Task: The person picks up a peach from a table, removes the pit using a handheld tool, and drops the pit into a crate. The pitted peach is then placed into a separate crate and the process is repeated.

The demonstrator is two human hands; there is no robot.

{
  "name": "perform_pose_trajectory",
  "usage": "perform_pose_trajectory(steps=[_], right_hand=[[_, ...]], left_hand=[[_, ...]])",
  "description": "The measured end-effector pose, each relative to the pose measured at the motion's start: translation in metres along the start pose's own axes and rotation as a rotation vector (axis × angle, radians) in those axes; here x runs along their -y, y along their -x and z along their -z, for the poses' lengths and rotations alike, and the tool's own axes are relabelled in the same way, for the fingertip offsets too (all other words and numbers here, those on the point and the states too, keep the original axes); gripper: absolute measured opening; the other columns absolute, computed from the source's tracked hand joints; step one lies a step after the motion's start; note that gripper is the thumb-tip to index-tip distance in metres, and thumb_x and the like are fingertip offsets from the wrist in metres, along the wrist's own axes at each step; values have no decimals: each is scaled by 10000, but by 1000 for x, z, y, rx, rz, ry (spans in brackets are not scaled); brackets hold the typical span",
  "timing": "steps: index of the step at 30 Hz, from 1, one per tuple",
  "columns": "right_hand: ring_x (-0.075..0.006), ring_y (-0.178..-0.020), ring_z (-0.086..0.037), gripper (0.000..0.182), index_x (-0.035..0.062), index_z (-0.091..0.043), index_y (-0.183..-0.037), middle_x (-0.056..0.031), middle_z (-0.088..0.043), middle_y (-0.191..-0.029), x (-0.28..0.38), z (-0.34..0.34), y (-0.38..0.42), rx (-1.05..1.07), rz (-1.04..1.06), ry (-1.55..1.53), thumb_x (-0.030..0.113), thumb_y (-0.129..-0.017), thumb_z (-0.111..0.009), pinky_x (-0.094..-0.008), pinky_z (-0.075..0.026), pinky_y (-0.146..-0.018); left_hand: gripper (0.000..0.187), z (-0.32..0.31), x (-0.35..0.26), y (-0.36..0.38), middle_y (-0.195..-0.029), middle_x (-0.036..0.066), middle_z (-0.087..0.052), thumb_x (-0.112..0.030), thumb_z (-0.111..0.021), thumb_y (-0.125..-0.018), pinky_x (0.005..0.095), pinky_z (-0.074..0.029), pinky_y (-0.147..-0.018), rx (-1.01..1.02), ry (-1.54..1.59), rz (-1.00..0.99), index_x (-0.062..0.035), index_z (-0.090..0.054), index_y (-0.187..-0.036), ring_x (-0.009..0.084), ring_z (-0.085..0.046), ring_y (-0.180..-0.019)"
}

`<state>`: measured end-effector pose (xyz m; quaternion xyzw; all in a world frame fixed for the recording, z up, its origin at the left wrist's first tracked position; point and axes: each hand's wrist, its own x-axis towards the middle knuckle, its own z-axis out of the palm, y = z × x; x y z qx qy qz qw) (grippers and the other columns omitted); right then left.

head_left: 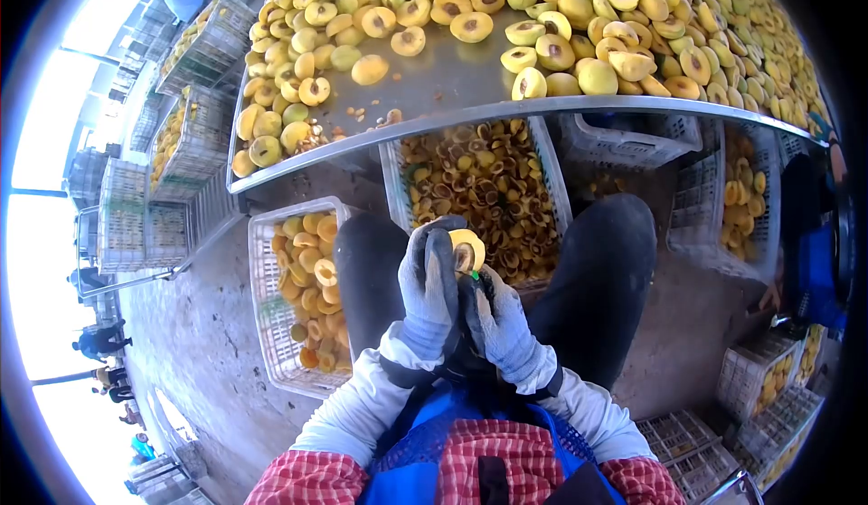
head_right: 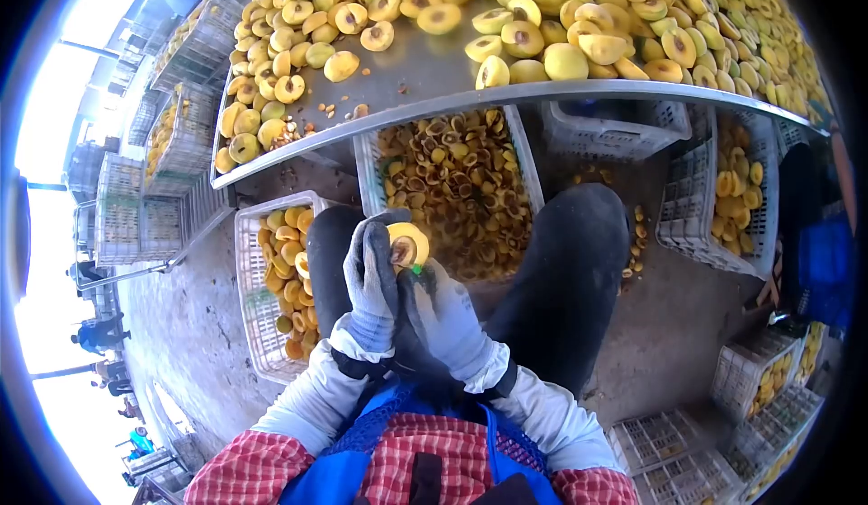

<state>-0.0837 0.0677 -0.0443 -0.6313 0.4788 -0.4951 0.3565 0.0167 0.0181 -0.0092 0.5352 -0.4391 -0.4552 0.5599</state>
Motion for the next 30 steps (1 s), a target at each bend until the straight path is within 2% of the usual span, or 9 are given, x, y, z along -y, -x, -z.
perform_pose_trajectory(steps=[5, 7, 10, 13, 16, 22, 25, 28, 30], right_hand=[[-279, -791, -573, 180, -40, -542, -1048, -156, -592, -877, -21, -11, 17, 41, -12, -99, 64, -901, -545, -374, -451, -649], [-166, -720, -524, 196, -1, -566, -1016, -71, -565, -824, -2, 4, 2, 192, -515, -658, 175, -964, -497, -302, -439, -642], [-87, -704, -473, 267, 21, -572, -977, -13, -538, -804, 6, 10, -6, 241, -702, -837, 259, -992, -453, -232, -405, -619], [-49, -703, -451, 263, 39, -570, -956, 20, -515, -790, 0, 4, -1, 198, -658, -826, 276, -990, -459, -198, -373, -599], [-47, -679, -443, 269, 42, -571, -961, 25, -503, -755, 5, 21, -11, 364, -936, -1057, 287, -987, -464, -201, -368, -586], [-72, -626, -467, 248, -5, -563, -1016, 3, -540, -731, -11, -2, -1, 176, -526, -565, 217, -975, -460, -232, -395, -560], [-82, -638, -474, 233, -22, -551, -1064, -11, -555, -772, -4, -3, -5, 69, -364, -352, 167, -966, -458, -253, -405, -566], [-132, -635, -500, 242, -25, -537, -1109, -24, -565, -795, -15, -11, 9, 110, -679, -722, 151, -957, -471, -290, -427, -584], [-148, -634, -511, 246, -24, -530, -1123, -24, -558, -781, -19, -20, 14, 55, -536, -760, 148, -956, -476, -293, -430, -569]], left_hand=[[273, 2, -8, 1, -922, 58, -619, -218, -472, -975, 227, -456, -722, 105, 43, 51, 19, -585, -1048, 96, -567, -810], [262, 6, -11, -5, -907, 58, -621, -201, -472, -968, 234, -459, -702, 189, -1, 54, 22, -588, -1041, 100, -572, -786], [249, 10, -6, -11, -886, 72, -621, -181, -477, -947, 246, -461, -681, 259, -126, 28, 25, -594, -1024, 119, -581, -751], [237, 12, 7, -12, -858, 104, -609, -167, -494, -908, 263, -464, -676, 233, -236, -27, 19, -606, -1003, 160, -582, -711], [251, 20, 17, -18, -934, 37, -606, -174, -484, -953, 195, -458, -661, 343, -283, -80, 27, -563, -1082, 61, -550, -777], [250, 17, 18, -10, -954, 55, -599, -143, -457, -958, 219, -453, -736, 192, -153, 136, 39, -548, -1102, 91, -554, -839], [224, 11, 8, -8, -870, 111, -616, -145, -482, -913, 263, -470, -703, 118, -226, -36, 19, -588, -1023, 167, -592, -770], [232, 12, 9, -6, -887, 108, -623, -148, -481, -913, 263, -473, -715, 110, -287, -101, 25, -579, -1032, 156, -589, -783], [239, 13, 19, -4, -900, 102, -629, -163, -485, -922, 260, -473, -724, 105, -139, -41, 27, -582, -1027, 147, -589, -790]])
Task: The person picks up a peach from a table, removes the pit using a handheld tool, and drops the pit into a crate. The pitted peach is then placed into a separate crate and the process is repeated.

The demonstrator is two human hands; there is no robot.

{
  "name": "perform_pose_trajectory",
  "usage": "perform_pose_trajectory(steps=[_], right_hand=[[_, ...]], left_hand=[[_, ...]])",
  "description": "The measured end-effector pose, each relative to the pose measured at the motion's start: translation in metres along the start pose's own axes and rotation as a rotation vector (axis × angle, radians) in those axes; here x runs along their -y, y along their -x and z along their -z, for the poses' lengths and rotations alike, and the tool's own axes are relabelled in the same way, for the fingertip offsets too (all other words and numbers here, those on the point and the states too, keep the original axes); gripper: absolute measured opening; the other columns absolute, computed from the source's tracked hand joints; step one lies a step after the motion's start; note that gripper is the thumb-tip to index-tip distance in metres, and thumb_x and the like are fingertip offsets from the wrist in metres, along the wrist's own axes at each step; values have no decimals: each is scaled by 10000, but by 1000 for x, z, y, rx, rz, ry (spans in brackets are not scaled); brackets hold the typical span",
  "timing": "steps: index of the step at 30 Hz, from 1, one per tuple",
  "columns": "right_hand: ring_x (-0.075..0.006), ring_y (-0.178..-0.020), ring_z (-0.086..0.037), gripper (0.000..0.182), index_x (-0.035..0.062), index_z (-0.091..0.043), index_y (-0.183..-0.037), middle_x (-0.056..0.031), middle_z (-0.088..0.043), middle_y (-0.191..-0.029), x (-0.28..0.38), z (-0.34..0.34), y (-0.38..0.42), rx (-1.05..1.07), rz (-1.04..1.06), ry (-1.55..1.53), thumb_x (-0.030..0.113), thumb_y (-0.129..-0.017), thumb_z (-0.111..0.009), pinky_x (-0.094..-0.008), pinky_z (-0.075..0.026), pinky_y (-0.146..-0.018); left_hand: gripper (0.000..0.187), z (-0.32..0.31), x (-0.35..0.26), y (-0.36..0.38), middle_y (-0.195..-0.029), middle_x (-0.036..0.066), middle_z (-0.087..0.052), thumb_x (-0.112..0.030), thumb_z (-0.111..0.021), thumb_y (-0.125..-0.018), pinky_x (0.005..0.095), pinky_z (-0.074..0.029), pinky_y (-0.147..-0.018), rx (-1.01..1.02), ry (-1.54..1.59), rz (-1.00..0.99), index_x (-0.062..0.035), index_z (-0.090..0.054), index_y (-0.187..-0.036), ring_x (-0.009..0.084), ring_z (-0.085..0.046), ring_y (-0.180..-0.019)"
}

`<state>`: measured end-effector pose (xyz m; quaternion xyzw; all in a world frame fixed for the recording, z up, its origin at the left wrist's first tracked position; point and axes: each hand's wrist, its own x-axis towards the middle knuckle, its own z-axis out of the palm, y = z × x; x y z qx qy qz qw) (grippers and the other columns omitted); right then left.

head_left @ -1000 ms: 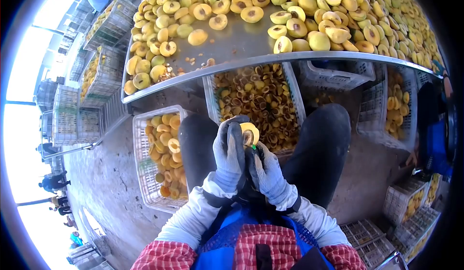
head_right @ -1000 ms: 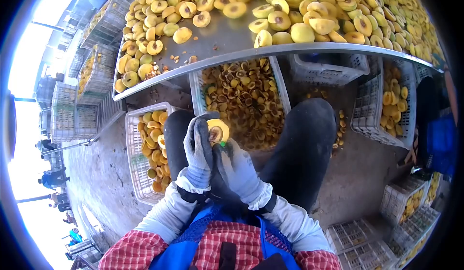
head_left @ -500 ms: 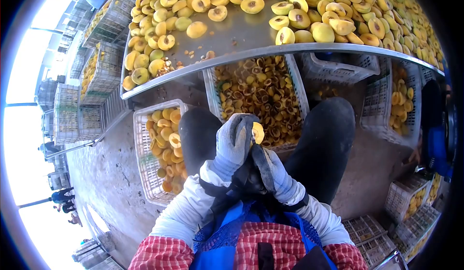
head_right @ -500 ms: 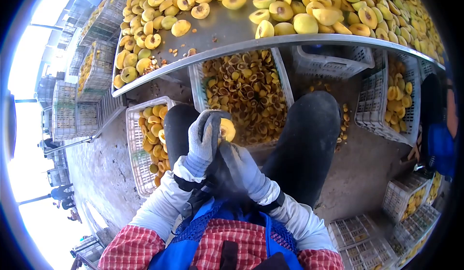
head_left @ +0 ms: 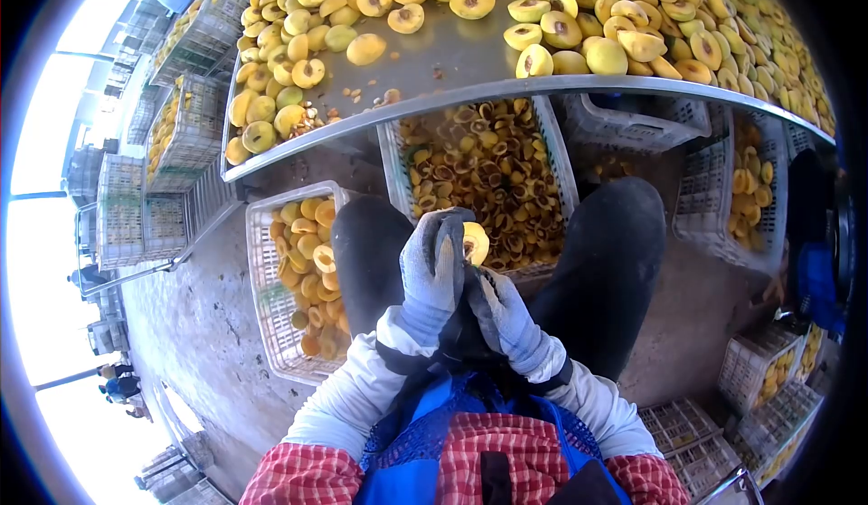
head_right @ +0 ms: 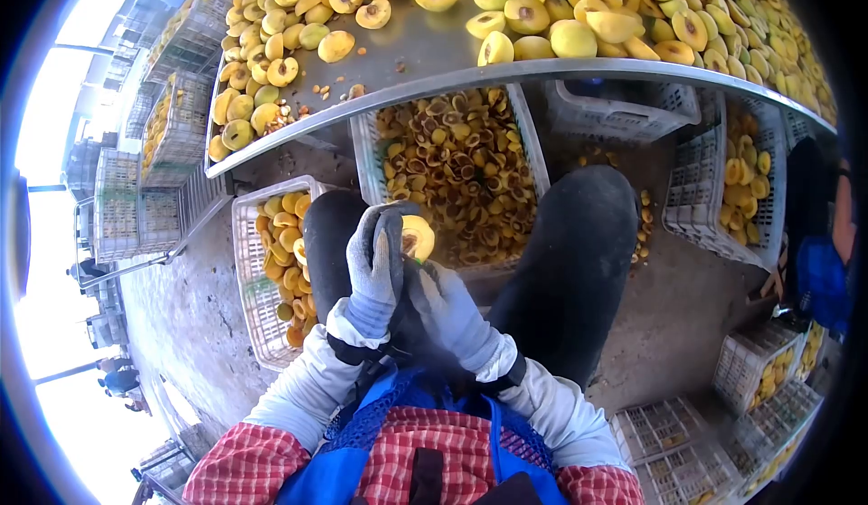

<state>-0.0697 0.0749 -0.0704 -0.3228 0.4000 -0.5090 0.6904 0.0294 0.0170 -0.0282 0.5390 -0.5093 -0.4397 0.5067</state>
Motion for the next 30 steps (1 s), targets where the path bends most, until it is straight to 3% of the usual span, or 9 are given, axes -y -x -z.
perform_pose_trajectory(steps=[3, 8, 9, 11, 15, 18, 21, 24, 30], right_hand=[[-148, -599, -514, 265, -5, -539, -1091, -27, -541, -739, 31, 6, 6, 163, -310, -73, 221, -963, -487, -273, -416, -523], [-85, -330, -367, 519, 74, -466, -786, -2, -412, -497, 52, -1, -2, 465, -893, -1222, 566, -932, -391, -205, -295, -292], [-98, -437, -372, 518, 109, -551, -970, -6, -438, -609, 38, 2, -8, 832, -652, -1170, 586, -935, -353, -219, -310, -380], [-96, -430, -366, 513, 108, -545, -986, -2, -430, -614, 38, 4, -10, 728, -704, -1168, 580, -939, -351, -218, -312, -382], [-92, -412, -356, 505, 108, -543, -934, 4, -416, -602, 28, 27, -19, 558, -739, -1143, 581, -931, -369, -218, -284, -331], [-69, -362, -318, 493, 82, -531, -887, 23, -370, -529, 50, 24, -25, 379, -693, -907, 538, -955, -357, -199, -275, -317], [-89, -356, -347, 454, 69, -529, -885, 6, -406, -533, 55, 18, -32, 279, -693, -652, 502, -951, -410, -214, -279, -322], [-106, -347, -377, 380, 33, -526, -905, -14, -435, -531, 53, 11, -41, 169, -683, -573, 392, -975, -427, -221, -300, -322], [-122, -331, -433, 313, 9, -517, -921, -46, -490, -541, 41, 17, -53, 10, -526, -552, 303, -984, -430, -220, -338, -301]], left_hand=[[262, 1, 0, -3, -911, 96, -632, -198, -495, -935, 253, -474, -729, 114, 134, 132, 29, -588, -1026, 136, -590, -799], [408, 12, -6, -13, -836, 96, -638, -371, -491, -947, 271, -492, -713, 376, 499, 575, 15, -602, -1015, 155, -599, -733], [437, 10, 4, -9, -774, 93, -627, -411, -481, -941, 289, -502, -694, 282, 961, 1005, 7, -605, -973, 183, -597, -689], [371, 10, 25, 6, -821, 96, -627, -357, -518, -932, 306, -508, -687, -45, 983, 824, 4, -593, -973, 205, -610, -731], [327, 100, 7, -21, -884, 110, -628, -320, -605, -864, 350, -504, -708, -270, -157, 80, -23, -598, -1003, 235, -617, -786], [345, 208, -5, -43, -901, 121, -642, -342, -662, -809, 395, -499, -712, -30, -1341, 219, -67, -618, -1014, 275, -627, -802], [338, 213, -25, -79, -860, 118, -656, -351, -668, -805, 371, -501, -688, 48, -1502, 211, -86, -629, -1012, 261, -639, -774], [264, 167, -17, -164, -738, 108, -628, -222, -685, -826, 266, -456, -617, 21, -875, -109, -6, -644, -972, 164, -556, -623], [719, 66, -6, -355, -1045, 196, -642, -663, -557, -770, 420, -474, -848, 128, -1519, 176, -41, -578, -1130, 323, -607, -1039]])
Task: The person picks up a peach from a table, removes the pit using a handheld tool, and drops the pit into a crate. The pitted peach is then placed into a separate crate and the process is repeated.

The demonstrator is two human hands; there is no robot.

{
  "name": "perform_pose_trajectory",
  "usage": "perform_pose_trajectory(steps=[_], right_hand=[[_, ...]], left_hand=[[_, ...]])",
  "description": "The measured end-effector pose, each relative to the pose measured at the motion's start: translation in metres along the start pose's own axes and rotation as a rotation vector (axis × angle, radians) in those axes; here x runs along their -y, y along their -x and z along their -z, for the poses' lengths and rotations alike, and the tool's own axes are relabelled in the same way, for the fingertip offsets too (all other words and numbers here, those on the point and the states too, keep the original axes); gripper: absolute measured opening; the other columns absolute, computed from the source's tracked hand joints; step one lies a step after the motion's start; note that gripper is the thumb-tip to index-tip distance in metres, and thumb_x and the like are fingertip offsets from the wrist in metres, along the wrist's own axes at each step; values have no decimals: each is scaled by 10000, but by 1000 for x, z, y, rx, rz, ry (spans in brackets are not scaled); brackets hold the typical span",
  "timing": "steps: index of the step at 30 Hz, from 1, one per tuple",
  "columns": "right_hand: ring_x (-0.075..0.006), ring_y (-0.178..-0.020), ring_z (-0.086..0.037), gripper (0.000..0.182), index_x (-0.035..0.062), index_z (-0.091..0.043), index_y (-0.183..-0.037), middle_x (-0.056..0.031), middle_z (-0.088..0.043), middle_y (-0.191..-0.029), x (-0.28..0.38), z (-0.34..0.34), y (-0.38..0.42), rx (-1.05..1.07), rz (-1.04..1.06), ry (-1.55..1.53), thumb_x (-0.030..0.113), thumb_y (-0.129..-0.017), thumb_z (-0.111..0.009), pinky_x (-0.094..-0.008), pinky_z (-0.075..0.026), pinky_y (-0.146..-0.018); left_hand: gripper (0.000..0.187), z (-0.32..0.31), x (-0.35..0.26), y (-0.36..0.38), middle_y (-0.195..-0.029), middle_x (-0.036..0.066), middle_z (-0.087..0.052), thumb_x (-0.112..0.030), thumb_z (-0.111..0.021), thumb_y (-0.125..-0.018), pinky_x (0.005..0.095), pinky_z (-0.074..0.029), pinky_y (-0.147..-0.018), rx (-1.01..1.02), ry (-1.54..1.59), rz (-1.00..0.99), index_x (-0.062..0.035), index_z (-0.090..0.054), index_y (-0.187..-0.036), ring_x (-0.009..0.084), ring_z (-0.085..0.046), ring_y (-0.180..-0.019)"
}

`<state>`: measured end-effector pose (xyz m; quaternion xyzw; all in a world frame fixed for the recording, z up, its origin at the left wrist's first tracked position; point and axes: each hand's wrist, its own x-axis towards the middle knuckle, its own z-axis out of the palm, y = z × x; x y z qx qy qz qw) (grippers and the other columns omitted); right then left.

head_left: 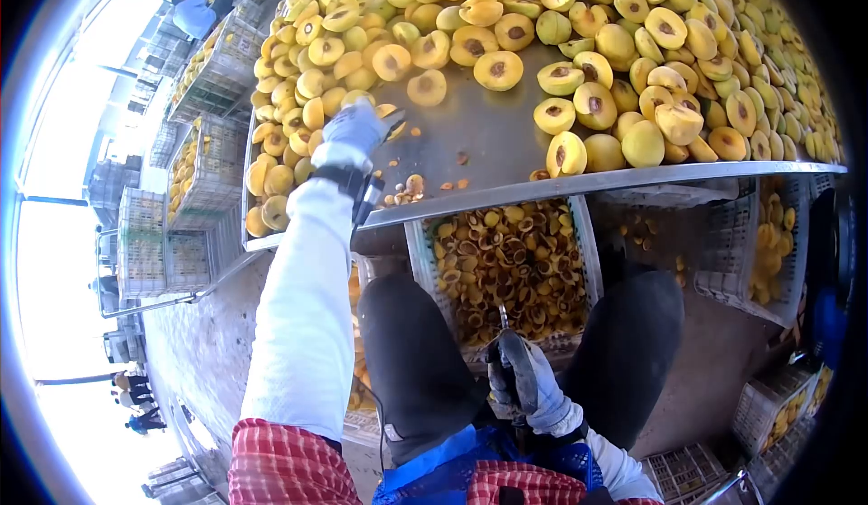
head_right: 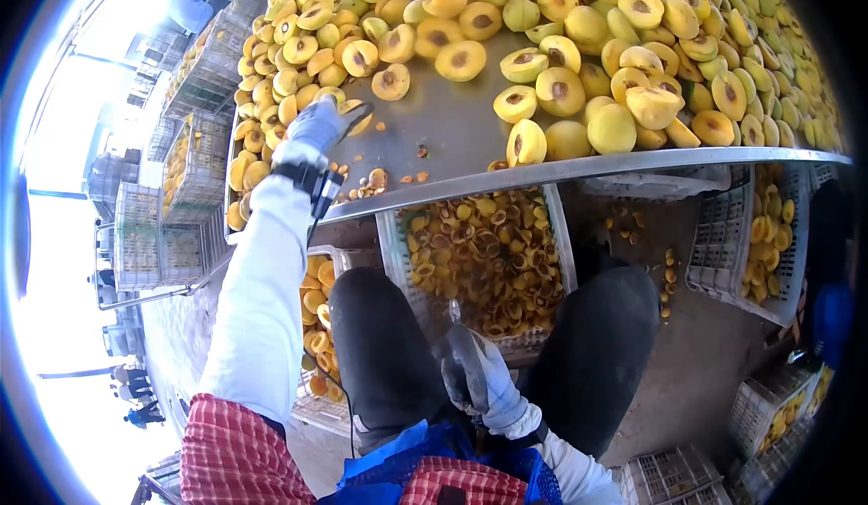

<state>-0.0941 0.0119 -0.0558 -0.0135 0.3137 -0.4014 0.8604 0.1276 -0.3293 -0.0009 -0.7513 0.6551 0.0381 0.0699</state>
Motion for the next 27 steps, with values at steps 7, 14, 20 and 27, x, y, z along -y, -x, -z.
perform_pose_trajectory(steps=[7, 14, 20, 27], right_hand=[[-111, -310, -401, 314, 22, -513, -918, -32, -484, -527, 9, -1, -7, -79, 127, 9, 326, -974, -459, -225, -301, -273], [-103, -494, -508, 265, 16, -548, -1016, -34, -555, -646, 36, -18, 3, -50, 297, 370, 269, -936, -546, -222, -381, -456], [-271, -710, -624, 234, -32, -534, -1062, -176, -621, -824, 16, -25, 9, -129, 627, 844, 153, -919, -527, -327, -464, -651], [-294, -631, -553, 234, -43, -519, -1088, -139, -582, -757, -12, -18, 19, -128, 630, 745, 91, -895, -515, -340, -450, -612]], left_hand=[[622, -41, 15, -22, -994, 99, -632, -409, -702, -788, 230, -446, -567, 363, 718, -248, 35, -497, -1172, 76, -588, -758], [811, -13, -40, 224, -1281, 118, -476, -232, -713, -732, 312, -361, -1022, 756, 1823, -293, 7, -303, -1389, 212, -475, -1180], [541, -47, -57, 286, -1177, 106, -542, -313, -610, -873, 296, -433, -919, 465, 1907, -21, -7, -447, -1289, 187, -543, -1059], [386, -41, -68, 307, -1071, 73, -593, -275, -555, -930, 250, -452, -815, 163, 1716, -152, 6, -529, -1194, 126, -563, -939]])
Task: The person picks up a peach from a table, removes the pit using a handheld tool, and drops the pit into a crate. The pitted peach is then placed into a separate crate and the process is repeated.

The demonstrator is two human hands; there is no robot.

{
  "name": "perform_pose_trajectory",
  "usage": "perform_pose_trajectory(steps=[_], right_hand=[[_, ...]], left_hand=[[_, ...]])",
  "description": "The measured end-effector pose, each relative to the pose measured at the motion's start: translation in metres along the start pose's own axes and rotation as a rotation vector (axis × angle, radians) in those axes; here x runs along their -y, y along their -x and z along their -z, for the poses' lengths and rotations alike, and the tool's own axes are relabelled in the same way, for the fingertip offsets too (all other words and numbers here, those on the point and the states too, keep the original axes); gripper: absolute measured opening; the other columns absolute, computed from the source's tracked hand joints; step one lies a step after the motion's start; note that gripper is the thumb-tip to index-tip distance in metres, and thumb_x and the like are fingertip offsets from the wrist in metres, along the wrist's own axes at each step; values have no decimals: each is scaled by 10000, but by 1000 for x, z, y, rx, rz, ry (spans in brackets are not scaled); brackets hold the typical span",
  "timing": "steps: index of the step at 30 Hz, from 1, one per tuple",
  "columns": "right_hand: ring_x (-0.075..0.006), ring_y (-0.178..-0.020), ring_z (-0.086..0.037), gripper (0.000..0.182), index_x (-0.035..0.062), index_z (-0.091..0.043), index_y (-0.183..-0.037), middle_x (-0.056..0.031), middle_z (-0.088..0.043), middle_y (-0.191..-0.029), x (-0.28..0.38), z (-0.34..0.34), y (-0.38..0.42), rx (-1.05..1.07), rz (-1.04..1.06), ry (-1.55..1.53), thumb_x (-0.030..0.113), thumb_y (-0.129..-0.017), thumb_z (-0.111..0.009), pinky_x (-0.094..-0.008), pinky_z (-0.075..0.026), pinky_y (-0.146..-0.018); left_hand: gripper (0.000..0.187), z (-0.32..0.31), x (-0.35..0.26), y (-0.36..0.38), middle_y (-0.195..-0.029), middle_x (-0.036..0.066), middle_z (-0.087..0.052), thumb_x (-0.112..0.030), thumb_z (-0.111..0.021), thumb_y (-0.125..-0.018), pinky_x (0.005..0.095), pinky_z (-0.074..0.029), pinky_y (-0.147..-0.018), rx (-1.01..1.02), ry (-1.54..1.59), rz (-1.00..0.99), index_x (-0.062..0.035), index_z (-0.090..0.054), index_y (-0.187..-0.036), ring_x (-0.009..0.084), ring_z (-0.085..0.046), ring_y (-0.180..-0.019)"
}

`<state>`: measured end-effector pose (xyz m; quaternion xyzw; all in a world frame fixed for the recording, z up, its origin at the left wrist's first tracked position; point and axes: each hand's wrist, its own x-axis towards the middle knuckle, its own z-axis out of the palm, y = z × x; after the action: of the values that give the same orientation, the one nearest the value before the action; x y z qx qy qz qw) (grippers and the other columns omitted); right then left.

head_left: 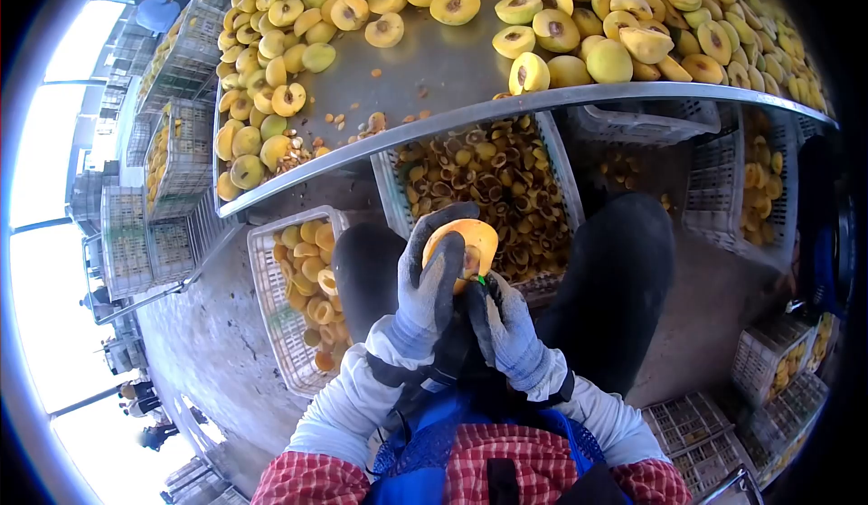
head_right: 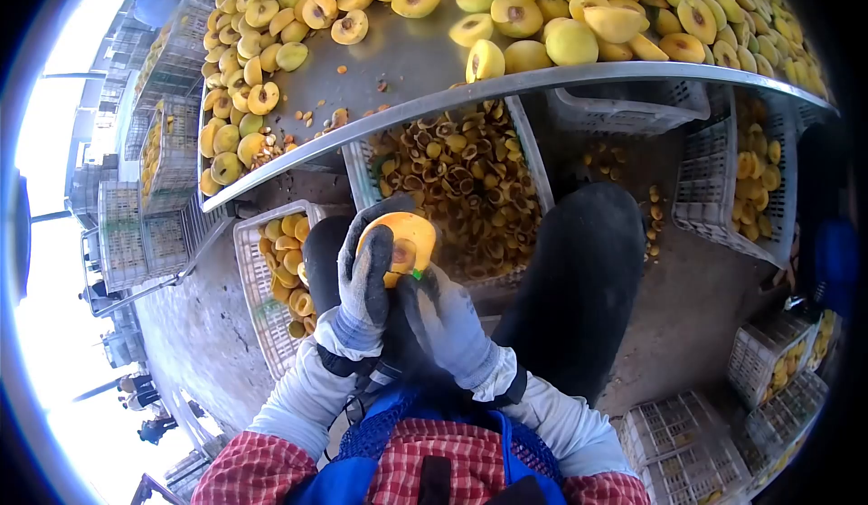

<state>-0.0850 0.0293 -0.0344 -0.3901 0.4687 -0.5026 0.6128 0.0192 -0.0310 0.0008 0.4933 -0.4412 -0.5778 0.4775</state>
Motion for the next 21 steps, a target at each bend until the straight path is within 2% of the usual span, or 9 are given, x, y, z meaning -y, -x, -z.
perform_pose_trajectory(steps=[2, 5, 7, 10, 13, 15, 17, 19, 21], right_hand=[[-283, -620, -550, 163, -24, -527, -1017, -125, -566, -733, -9, 5, 8, 179, 0, 119, 87, -899, -509, -351, -445, -607], [-138, -419, -447, 402, 71, -500, -920, -32, -465, -574, 2, 13, 5, 527, -707, -1165, 465, -956, -430, -272, -359, -369], [-97, -358, -392, 541, 83, -501, -933, -13, -443, -540, -9, 9, 7, 652, -822, -1510, 608, -917, -373, -229, -296, -304], [-89, -334, -387, 541, 85, -456, -811, 0, -427, -506, -8, 7, 5, 690, -896, -1524, 621, -887, -435, -213, -330, -296], [-83, -352, -403, 546, 74, -472, -835, 1, -427, -501, -13, 18, -2, 690, -753, -1686, 615, -891, -432, -202, -325, -293], [-71, -359, -384, 513, 61, -514, -881, -3, -421, -508, -9, 23, -10, 595, -770, -1609, 558, -932, -396, -204, -311, -300], [-63, -350, -364, 487, 63, -536, -909, 2, -427, -526, -10, 23, -13, 496, -776, -1429, 516, -962, -364, -206, -300, -314], [-76, -348, -362, 466, 43, -538, -906, -13, -439, -525, -5, 18, -21, 468, -719, -1268, 472, -975, -370, -206, -287, -315], [-87, -349, -369, 457, 29, -535, -908, -31, -457, -541, -4, 13, -25, 419, -664, -1042, 449, -981, -373, -208, -289, -314]], left_hand=[[339, 2, 4, 5, -1044, 62, -605, -244, -533, -945, 238, -450, -795, 34, 19, -21, 9, -544, -1171, 108, -562, -918], [360, 9, 9, 3, -1027, 74, -616, -284, -518, -950, 247, -468, -787, 153, 71, 89, 13, -553, -1152, 120, -584, -901], [377, 15, 8, 7, -1011, 98, -627, -303, -524, -945, 277, -476, -805, 140, 198, 337, 13, -555, -1148, 152, -600, -904], [297, 24, 15, 22, -1066, 122, -609, -194, -443, -979, 302, -483, -829, -136, 545, 547, 25, -534, -1158, 187, -606, -926], [333, 84, 20, 28, -1000, 116, -638, -290, -522, -941, 317, -491, -809, -141, 152, 308, -17, -547, -1131, 225, -626, -921], [395, 145, -27, 12, -946, 118, -661, -404, -567, -887, 321, -493, -807, 254, -1147, 133, -88, -582, -1124, 260, -636, -916], [385, 185, -69, -11, -933, 118, -665, -420, -642, -813, 332, -503, -770, 670, -1794, 592, -139, -631, -1076, 283, -643, -900], [401, 208, -89, -48, -903, 107, -666, -436, -691, -757, 346, -504, -732, 455, -1874, 481, -121, -666, -1003, 267, -648, -867], [353, 206, -97, -105, -838, 101, -660, -350, -728, -738, 373, -492, -725, 10, -1475, 153, -104, -661, -982, 267, -632, -818]])
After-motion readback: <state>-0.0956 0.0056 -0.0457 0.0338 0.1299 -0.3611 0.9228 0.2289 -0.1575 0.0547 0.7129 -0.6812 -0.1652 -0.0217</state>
